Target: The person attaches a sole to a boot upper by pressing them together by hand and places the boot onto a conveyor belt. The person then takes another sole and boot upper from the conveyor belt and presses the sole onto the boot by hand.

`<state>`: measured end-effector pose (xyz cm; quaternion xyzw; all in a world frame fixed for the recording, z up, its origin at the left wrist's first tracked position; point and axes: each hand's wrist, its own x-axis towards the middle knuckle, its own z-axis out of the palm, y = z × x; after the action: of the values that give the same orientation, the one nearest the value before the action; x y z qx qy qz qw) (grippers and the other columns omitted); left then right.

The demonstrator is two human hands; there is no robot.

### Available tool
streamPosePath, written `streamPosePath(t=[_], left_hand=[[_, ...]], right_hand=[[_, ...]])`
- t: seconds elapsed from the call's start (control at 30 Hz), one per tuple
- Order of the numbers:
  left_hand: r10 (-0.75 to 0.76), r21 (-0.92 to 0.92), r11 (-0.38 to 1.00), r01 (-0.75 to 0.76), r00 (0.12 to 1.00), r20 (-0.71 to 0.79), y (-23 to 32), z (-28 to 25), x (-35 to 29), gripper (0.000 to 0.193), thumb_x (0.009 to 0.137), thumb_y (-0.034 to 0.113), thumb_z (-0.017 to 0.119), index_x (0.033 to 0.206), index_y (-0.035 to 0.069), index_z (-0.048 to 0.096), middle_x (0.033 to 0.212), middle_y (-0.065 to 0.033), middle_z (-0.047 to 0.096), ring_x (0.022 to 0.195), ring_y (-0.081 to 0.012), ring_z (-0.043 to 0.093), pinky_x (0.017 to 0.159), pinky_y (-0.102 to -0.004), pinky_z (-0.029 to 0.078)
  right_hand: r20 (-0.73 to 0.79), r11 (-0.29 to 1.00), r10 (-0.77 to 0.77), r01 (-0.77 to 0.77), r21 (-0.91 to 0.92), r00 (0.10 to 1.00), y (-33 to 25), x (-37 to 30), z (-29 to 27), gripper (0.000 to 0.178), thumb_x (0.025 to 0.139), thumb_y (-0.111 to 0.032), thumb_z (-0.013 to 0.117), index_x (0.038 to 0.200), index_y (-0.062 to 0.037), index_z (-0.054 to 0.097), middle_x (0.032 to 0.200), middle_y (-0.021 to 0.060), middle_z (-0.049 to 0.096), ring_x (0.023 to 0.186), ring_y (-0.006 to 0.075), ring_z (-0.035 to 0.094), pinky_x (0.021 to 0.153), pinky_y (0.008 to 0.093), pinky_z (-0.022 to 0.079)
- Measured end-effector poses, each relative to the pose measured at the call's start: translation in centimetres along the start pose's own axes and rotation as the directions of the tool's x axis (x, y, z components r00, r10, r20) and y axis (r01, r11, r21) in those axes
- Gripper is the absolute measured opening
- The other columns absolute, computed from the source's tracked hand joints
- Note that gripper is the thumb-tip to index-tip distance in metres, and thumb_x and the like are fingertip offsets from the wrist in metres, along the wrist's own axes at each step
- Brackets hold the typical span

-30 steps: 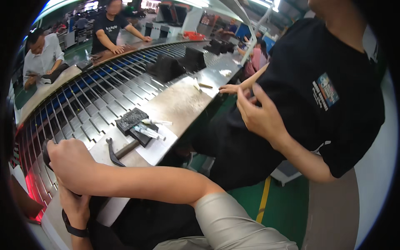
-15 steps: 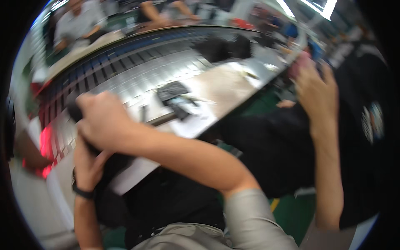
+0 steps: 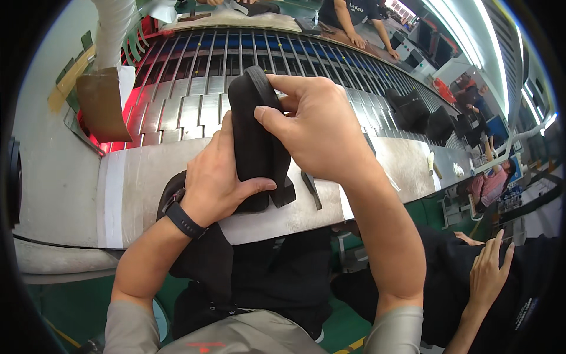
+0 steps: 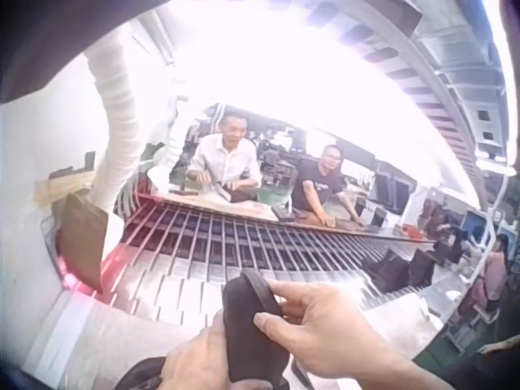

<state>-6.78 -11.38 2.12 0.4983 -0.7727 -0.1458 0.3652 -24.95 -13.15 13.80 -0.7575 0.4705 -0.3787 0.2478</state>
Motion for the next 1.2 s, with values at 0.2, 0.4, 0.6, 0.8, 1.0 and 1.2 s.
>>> streamPosePath(t=[0.2, 0.4, 0.6, 0.8, 1.0, 1.2], left_hand=[[0.053, -0.007, 0.999, -0.054, 0.998, -0.045, -0.1, -0.1, 0.1, 0.134, 0.068, 0.051, 0.1, 0.16, -0.016, 0.03, 0.12, -0.0255, 0.067, 0.109, -0.0407, 0.071, 0.09, -0.0488, 0.06], [-0.039, -0.045, 0.998, 0.041, 0.999, 0.034, -0.6, -0.4, 0.1, 0.135, 0.068, 0.044, 0.102, 0.166, -0.006, 0.024, 0.138, -0.0264, 0.065, 0.121, -0.0469, 0.069, 0.096, -0.0525, 0.058], [-0.079, -0.072, 0.994, 0.083, 0.995, 0.059, -1.3, -0.5, 1.2, 0.123, 0.069, 0.035, 0.102, 0.164, 0.002, 0.033, 0.133, -0.0254, 0.071, 0.119, -0.0457, 0.071, 0.098, -0.0511, 0.058], [0.013, -0.132, 0.991, -0.007, 0.999, 0.042, -3.0, -0.5, 1.7, 0.115, 0.07, 0.043, 0.101, 0.157, 0.0, 0.04, 0.128, -0.0247, 0.073, 0.118, -0.0442, 0.072, 0.098, -0.0495, 0.059], [-0.001, -0.183, 0.983, 0.015, 0.997, 0.077, -3.8, -0.8, 2.0, 0.114, 0.072, 0.039, 0.101, 0.161, 0.002, 0.041, 0.132, -0.0256, 0.073, 0.122, -0.043, 0.072, 0.104, -0.0457, 0.056], [0.009, -0.169, 0.986, 0.004, 0.997, 0.078, -4.3, -0.9, 2.2, 0.109, 0.075, 0.039, 0.099, 0.16, 0.001, 0.042, 0.131, -0.0258, 0.074, 0.122, -0.0423, 0.072, 0.105, -0.0445, 0.056]], right_hand=[[-0.021, 0.955, -0.084, 0.075, -0.285, 0.996, -1.4, -0.4, 0.8, 0.029, 0.095, -0.011, 0.074, 0.113, 0.0117, 0.072, 0.078, 0.0249, 0.073, 0.07, 0.0353, 0.074, 0.067, 0.0442, 0.057], [0.029, 0.757, -0.139, 0.125, -0.642, 0.99, -2.4, -1.2, 2.1, 0.041, 0.093, -0.008, 0.073, 0.127, 0.0133, 0.065, 0.085, 0.0273, 0.075, 0.08, 0.0425, 0.076, 0.075, 0.0467, 0.059], [-0.12, 0.995, -0.097, 0.096, -0.016, 0.988, 3.3, -3.9, 3.5, 0.07, 0.089, -0.012, 0.084, 0.152, 0.0012, 0.058, 0.12, 0.0256, 0.079, 0.113, 0.034, 0.079, 0.096, 0.0413, 0.064], [-0.074, 0.978, 0.073, -0.057, 0.2, 0.995, 4.8, -3.9, 4.3, 0.06, 0.094, -0.006, 0.079, 0.151, -0.0017, 0.062, 0.109, 0.0211, 0.082, 0.098, 0.0204, 0.081, 0.083, 0.033, 0.064], [-0.156, 0.986, 0.014, 0.012, 0.164, 0.988, 5.7, -4.3, 6.4, 0.05, 0.094, -0.007, 0.079, 0.142, 0.0022, 0.068, 0.1, 0.0152, 0.083, 0.086, 0.0156, 0.079, 0.078, 0.0309, 0.062], [-0.205, 0.994, -0.081, 0.093, 0.05, 0.975, 6.8, -4.3, 7.1, 0.047, 0.091, -0.011, 0.081, 0.135, 0.0031, 0.071, 0.088, 0.0205, 0.078, 0.076, 0.027, 0.078, 0.074, 0.0361, 0.061]])
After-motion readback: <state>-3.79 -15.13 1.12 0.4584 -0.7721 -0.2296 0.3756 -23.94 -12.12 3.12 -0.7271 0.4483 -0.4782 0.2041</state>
